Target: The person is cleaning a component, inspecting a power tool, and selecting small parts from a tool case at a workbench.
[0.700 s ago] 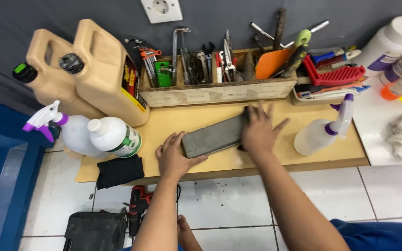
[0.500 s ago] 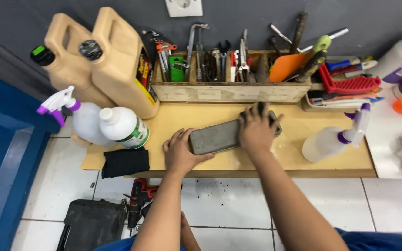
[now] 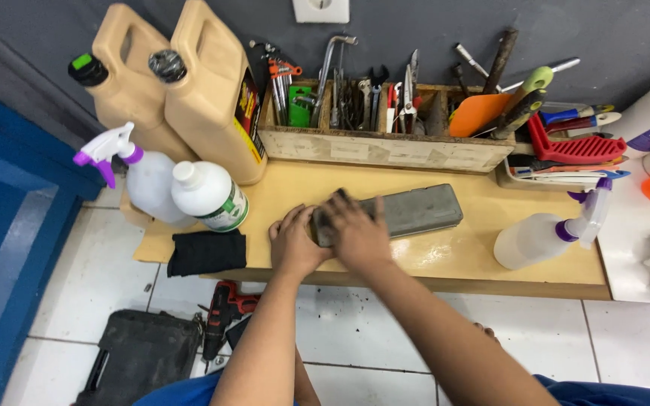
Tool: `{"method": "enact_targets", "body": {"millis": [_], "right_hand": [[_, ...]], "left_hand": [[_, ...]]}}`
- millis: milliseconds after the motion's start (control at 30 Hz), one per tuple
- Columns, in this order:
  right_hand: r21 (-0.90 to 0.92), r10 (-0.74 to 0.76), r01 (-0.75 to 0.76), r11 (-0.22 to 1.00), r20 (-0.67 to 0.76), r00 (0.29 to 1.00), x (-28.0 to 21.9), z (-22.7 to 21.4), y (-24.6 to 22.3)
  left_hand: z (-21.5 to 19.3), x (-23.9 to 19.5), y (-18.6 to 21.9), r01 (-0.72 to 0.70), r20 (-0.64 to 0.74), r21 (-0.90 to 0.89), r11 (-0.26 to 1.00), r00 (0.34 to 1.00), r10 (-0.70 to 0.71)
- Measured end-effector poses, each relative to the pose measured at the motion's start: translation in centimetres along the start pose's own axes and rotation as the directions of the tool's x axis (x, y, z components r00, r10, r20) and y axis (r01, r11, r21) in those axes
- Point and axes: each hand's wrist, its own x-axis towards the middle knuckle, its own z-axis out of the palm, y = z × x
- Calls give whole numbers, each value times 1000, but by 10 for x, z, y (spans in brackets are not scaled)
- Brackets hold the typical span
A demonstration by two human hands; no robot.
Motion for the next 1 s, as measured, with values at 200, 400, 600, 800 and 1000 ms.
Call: {"method": "enact_targets", "body": {"millis": [200, 400, 600, 800, 1000], "right_hand": [[-73, 249, -268, 961, -204, 947, 9, 26, 120], [41, 276, -281, 959, -377, 884, 3, 12, 80], [152, 15, 40, 988, -346, 938, -6, 36, -14], [6, -134, 137, 991, -182, 974, -19, 38, 24], [20, 215, -223, 975, -357, 909, -35, 7, 105]], "left_hand": [[-31, -20, 21, -9, 22, -150, 989, 1000, 13], [-35, -23, 29, -3, 11, -133, 991, 1000, 4], [6, 2, 1, 45, -17, 0, 999, 999, -45], [-14, -11, 14, 35, 18, -91, 995, 999, -33], [-33, -28, 27, 10, 5, -177, 984, 1000, -9]]}}
